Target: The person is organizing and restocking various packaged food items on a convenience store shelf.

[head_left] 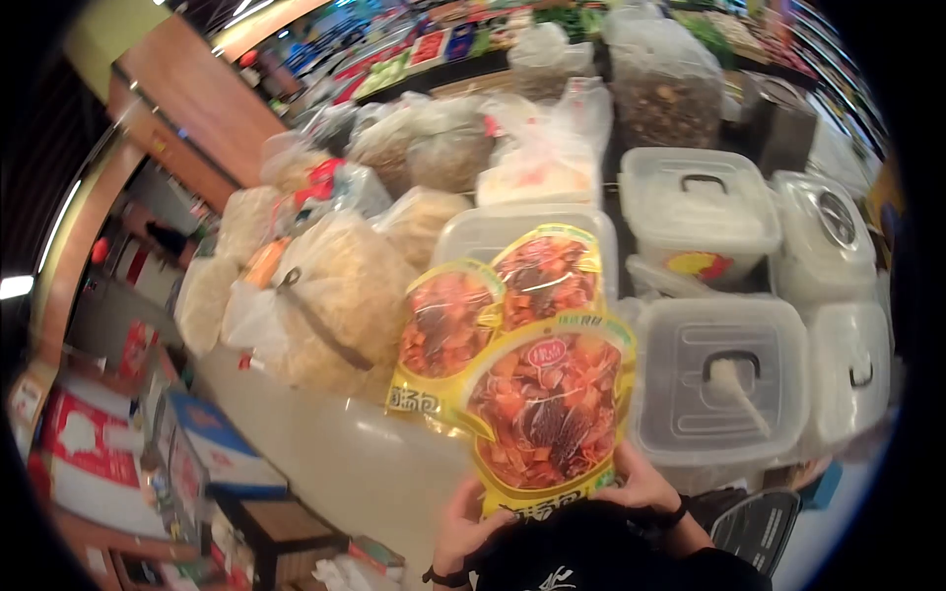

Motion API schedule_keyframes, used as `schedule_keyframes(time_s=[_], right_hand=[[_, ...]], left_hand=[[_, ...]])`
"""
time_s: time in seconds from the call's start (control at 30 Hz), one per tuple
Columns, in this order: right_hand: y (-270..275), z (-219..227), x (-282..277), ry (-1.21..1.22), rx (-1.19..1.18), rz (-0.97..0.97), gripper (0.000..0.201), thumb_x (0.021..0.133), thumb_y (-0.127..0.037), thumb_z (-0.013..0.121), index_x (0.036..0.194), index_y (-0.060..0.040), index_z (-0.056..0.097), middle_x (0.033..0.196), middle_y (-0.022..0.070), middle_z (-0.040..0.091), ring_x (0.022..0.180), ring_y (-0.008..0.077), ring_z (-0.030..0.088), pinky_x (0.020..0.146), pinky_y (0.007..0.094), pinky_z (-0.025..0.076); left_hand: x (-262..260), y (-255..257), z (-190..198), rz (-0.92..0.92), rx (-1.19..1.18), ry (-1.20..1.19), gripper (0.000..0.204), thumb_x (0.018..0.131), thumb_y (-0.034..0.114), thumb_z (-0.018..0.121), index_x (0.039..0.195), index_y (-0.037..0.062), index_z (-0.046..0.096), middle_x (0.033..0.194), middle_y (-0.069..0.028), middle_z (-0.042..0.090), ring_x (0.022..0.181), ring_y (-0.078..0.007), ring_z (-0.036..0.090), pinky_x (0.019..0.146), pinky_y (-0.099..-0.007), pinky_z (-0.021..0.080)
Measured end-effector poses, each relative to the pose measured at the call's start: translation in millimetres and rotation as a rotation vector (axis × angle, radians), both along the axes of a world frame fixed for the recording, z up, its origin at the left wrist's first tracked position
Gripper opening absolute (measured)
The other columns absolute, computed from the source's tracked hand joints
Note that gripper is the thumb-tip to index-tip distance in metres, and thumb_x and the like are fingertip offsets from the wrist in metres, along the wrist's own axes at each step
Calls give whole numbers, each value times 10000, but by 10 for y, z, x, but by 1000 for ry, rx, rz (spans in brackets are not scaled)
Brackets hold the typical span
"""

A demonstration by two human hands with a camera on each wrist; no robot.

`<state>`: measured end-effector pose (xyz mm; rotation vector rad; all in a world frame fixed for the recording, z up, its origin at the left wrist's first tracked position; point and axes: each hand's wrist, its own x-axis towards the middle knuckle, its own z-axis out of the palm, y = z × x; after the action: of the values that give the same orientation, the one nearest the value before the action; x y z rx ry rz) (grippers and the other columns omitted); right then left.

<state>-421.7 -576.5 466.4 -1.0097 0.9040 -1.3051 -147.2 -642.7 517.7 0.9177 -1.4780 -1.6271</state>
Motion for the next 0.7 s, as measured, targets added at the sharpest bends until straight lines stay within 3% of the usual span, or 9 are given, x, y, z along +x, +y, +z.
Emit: schedule_keyframes(time_s=[0.07,0.17,0.3,0.37,0.43,0.53,0.63,0.67,0.7], right_hand=[[-27,84,-147,50,-2,82,963,750,-93,844,1485,11,231,1454,120,394,1326,178,386,1109,346,314],[-80,22,-313,269,-4,176,954,744,-166,862,1455,30,256,1393,147,459,1254,179,456,1063,347,371],[-9,204,-77,285,-23,119,890,722,-214,879,1400,27,356,1309,135,550,1168,184,538,994,334,433],[84,171,91,407,-53,132,849,719,-231,879,1363,50,403,1285,157,574,1131,197,581,964,336,461],[223,-8,360,330,-69,92,880,726,-230,875,1389,54,370,1290,150,571,1136,206,582,966,343,462],[441,134,812,118,-23,187,856,754,-178,853,1403,49,344,1300,140,561,1143,218,577,978,353,460],[728,171,1235,74,77,315,899,698,-173,882,1407,21,364,1333,94,526,1222,195,508,1046,339,394],[831,84,1332,208,-4,327,895,687,-182,887,1398,14,380,1326,91,533,1211,194,517,1038,337,400],[881,-115,1465,127,-71,357,892,677,-189,890,1392,11,395,1310,90,547,1197,196,526,1032,335,403]], left_hand=[[-29,138,-130,31,142,97,679,786,-110,726,1377,-14,406,1364,-126,507,1252,-239,491,1072,-386,385],[-66,412,-316,132,134,131,678,794,-117,715,1376,5,387,1368,-128,492,1266,-243,479,1070,-388,384],[34,688,-264,216,127,46,569,849,-35,712,1327,1,405,1310,-142,530,1207,-224,542,956,-356,498],[170,818,-187,270,151,-61,561,859,-1,715,1326,-1,404,1297,-143,538,1181,-215,561,925,-349,518],[391,993,-182,301,178,-122,557,868,32,718,1327,-3,404,1292,-144,543,1161,-208,576,903,-345,530],[773,1378,-242,346,175,-154,560,875,63,721,1329,0,399,1287,-138,554,1137,-204,593,888,-340,533],[1102,1963,-229,473,120,-167,557,879,67,721,1326,10,393,1269,-119,573,1122,-197,602,892,-330,517],[1226,2212,-231,510,118,-137,546,885,77,716,1324,12,397,1267,-114,573,1128,-191,598,903,-330,508],[1345,2427,-186,549,117,-108,536,892,87,712,1322,14,401,1265,-110,574,1134,-185,593,914,-329,499]])
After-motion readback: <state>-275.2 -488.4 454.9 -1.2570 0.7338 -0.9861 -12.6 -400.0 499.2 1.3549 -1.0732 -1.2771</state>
